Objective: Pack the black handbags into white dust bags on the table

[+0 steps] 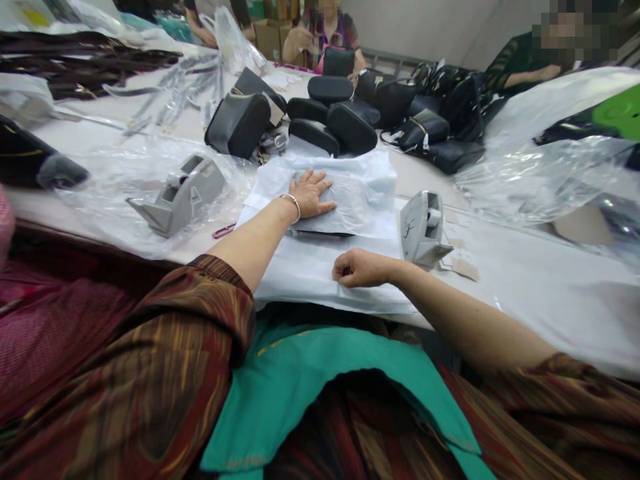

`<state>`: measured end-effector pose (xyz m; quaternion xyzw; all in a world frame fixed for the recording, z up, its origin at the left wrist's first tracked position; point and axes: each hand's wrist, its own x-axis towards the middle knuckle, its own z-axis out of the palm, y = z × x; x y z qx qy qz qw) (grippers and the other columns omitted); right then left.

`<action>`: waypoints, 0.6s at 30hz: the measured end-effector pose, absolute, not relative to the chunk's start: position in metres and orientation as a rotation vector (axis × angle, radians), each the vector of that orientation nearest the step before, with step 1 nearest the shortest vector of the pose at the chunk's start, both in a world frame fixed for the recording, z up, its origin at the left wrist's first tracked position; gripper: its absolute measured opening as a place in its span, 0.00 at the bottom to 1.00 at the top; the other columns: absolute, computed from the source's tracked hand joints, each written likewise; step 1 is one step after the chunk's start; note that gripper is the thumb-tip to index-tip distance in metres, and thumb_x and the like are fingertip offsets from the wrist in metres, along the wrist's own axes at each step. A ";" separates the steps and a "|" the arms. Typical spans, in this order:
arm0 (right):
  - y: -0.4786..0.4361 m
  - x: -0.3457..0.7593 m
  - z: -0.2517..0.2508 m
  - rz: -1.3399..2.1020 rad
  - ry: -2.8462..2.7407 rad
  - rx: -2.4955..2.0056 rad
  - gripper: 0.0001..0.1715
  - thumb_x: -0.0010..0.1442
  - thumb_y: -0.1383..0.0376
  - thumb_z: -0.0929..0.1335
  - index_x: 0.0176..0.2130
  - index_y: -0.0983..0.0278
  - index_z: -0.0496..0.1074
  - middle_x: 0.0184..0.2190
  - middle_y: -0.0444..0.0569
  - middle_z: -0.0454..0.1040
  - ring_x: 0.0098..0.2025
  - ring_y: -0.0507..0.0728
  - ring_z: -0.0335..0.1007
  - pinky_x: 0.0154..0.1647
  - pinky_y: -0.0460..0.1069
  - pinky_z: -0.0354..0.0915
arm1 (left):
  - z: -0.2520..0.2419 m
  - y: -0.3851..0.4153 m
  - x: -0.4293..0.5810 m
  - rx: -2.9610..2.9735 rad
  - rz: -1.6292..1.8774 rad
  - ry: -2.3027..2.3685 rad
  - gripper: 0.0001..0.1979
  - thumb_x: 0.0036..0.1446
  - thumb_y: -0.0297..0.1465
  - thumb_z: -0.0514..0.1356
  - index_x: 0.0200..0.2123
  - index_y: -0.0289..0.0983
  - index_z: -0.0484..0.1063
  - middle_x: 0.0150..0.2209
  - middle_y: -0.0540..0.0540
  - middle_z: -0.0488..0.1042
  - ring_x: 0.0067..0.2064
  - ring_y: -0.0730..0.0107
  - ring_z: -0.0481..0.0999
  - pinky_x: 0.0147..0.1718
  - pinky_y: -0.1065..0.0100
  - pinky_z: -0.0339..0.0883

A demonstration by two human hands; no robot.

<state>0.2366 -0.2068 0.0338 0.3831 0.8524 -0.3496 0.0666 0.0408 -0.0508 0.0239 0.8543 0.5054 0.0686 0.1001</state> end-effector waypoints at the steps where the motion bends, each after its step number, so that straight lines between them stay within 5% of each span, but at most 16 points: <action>1: -0.207 0.236 0.035 -1.008 2.583 1.145 0.11 0.50 0.74 0.68 0.33 0.65 0.79 0.30 0.46 0.78 0.30 0.52 0.68 0.32 0.45 0.58 | 0.024 -0.051 0.041 2.525 0.202 1.496 0.44 0.58 0.59 0.53 0.73 0.48 0.52 0.76 0.49 0.43 0.75 0.44 0.37 0.70 0.40 0.36; 7: -0.218 0.233 0.043 -0.775 2.751 1.208 0.11 0.54 0.74 0.68 0.37 0.66 0.79 0.37 0.50 0.78 0.34 0.53 0.69 0.37 0.46 0.61 | 0.025 -0.052 0.042 2.529 0.203 1.493 0.43 0.59 0.58 0.53 0.72 0.46 0.53 0.76 0.48 0.43 0.75 0.43 0.38 0.69 0.38 0.38; 15: -0.272 0.227 0.043 -0.403 2.769 0.995 0.23 0.59 0.54 0.73 0.48 0.67 0.72 0.45 0.57 0.75 0.45 0.63 0.71 0.44 0.53 0.64 | 0.024 -0.051 0.042 2.509 0.209 1.493 0.44 0.58 0.58 0.54 0.72 0.47 0.53 0.76 0.48 0.43 0.75 0.43 0.37 0.70 0.40 0.35; 18: -0.282 0.218 0.033 -0.278 2.712 1.055 0.21 0.60 0.56 0.72 0.47 0.67 0.72 0.45 0.58 0.74 0.46 0.64 0.71 0.43 0.53 0.64 | 0.024 -0.051 0.042 2.511 0.204 1.493 0.44 0.58 0.58 0.54 0.72 0.47 0.52 0.76 0.49 0.43 0.75 0.42 0.37 0.70 0.40 0.34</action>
